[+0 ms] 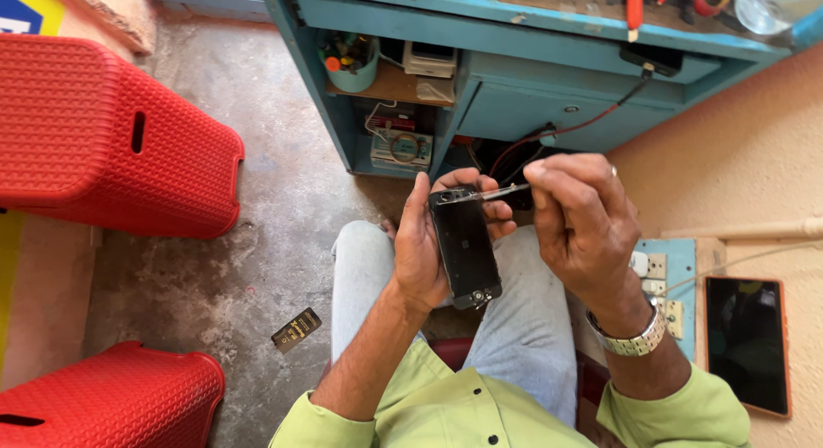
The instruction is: The person disassembles a mobile phone at a workspace by removing the screen assembly, disconnecting internal ribbon cables by hand, and using a screwdriver to detach small screws and internal components from the phone body.
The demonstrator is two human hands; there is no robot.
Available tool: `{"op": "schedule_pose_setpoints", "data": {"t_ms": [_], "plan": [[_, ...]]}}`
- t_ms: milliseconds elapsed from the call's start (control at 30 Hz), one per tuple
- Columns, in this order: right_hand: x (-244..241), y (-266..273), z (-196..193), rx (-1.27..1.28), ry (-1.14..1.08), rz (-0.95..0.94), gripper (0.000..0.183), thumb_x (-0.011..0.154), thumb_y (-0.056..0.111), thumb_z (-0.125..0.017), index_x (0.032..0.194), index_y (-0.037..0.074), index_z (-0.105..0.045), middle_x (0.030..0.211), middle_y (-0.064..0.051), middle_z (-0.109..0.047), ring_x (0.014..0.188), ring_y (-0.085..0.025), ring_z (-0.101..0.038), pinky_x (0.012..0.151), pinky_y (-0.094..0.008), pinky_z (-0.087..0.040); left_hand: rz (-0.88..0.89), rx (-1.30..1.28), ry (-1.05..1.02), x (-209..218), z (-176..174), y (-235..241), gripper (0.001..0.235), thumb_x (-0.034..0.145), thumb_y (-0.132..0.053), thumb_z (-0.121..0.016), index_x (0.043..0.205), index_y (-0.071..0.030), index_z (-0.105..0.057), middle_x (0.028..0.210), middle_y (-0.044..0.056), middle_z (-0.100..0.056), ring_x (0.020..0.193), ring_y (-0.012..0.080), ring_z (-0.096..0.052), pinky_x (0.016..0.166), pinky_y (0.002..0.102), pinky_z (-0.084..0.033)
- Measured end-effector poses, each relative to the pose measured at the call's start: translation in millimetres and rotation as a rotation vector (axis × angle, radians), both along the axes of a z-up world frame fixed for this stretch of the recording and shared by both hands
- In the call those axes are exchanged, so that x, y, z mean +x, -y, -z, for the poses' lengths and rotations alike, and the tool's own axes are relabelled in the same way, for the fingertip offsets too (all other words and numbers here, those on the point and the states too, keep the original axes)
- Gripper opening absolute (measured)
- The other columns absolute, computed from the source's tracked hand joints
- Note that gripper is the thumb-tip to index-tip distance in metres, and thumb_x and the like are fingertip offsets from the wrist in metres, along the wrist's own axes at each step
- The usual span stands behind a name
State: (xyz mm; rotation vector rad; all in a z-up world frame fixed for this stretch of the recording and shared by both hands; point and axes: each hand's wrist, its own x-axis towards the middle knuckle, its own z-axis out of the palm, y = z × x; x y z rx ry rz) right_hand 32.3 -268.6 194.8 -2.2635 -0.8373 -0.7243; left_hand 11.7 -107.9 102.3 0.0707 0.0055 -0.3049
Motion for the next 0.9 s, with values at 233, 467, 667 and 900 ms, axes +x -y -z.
{"op": "schedule_pose_setpoints", "data": {"t_ms": [233, 467, 667, 900], "plan": [[-5.5, 7.8, -15.0, 0.038, -0.077, -0.019, 0.02, 0.104, -0.003, -0.074, 0.122, 0.004, -0.067, 0.115, -0.011, -0.064, 0.092, -0.02, -0.067, 0.077, -0.029, -0.056, 0.063, 0.028, 0.024, -13.5, -10.7, 13.6, 0.06, 0.116, -0.052, -0.029, 0.142, -0.002, -0.051, 0.124, 0.016, -0.061, 0.112, 0.0296, -0.065, 0.107, 0.055, -0.053], [-1.6, 14.4, -25.6, 0.119, -0.197, -0.012, 0.014, 0.108, 0.001, -0.072, 0.122, 0.004, -0.069, 0.113, -0.008, -0.064, 0.08, -0.01, -0.06, 0.069, -0.024, -0.051, 0.113, 0.04, 0.004, -24.1, -21.4, 17.9, 0.062, 0.117, -0.051, -0.027, 0.144, -0.002, -0.052, 0.122, 0.013, -0.062, 0.112, 0.0301, -0.064, 0.108, 0.056, -0.051], [3.7, 13.3, -32.4, 0.214, -0.347, -0.061, 0.011, 0.114, 0.004, -0.065, 0.124, 0.0, -0.067, 0.114, -0.007, -0.061, 0.081, -0.007, -0.064, 0.067, -0.018, -0.055, 0.121, 0.002, -0.013, -25.9, -24.6, 20.0, 0.063, 0.117, -0.053, -0.027, 0.142, -0.001, -0.051, 0.122, 0.013, -0.062, 0.112, 0.03, -0.064, 0.109, 0.059, -0.051], [17.6, 10.8, -27.7, 0.406, -0.572, -0.098, 0.014, 0.115, 0.007, -0.06, 0.125, -0.002, -0.066, 0.108, -0.003, -0.061, 0.076, -0.005, -0.061, 0.067, -0.018, -0.052, 0.134, 0.045, -0.013, -26.5, -26.8, 19.1, 0.068, 0.116, -0.055, -0.025, 0.147, 0.0, -0.049, 0.126, 0.015, -0.061, 0.118, 0.0331, -0.063, 0.108, 0.057, -0.052]]}}
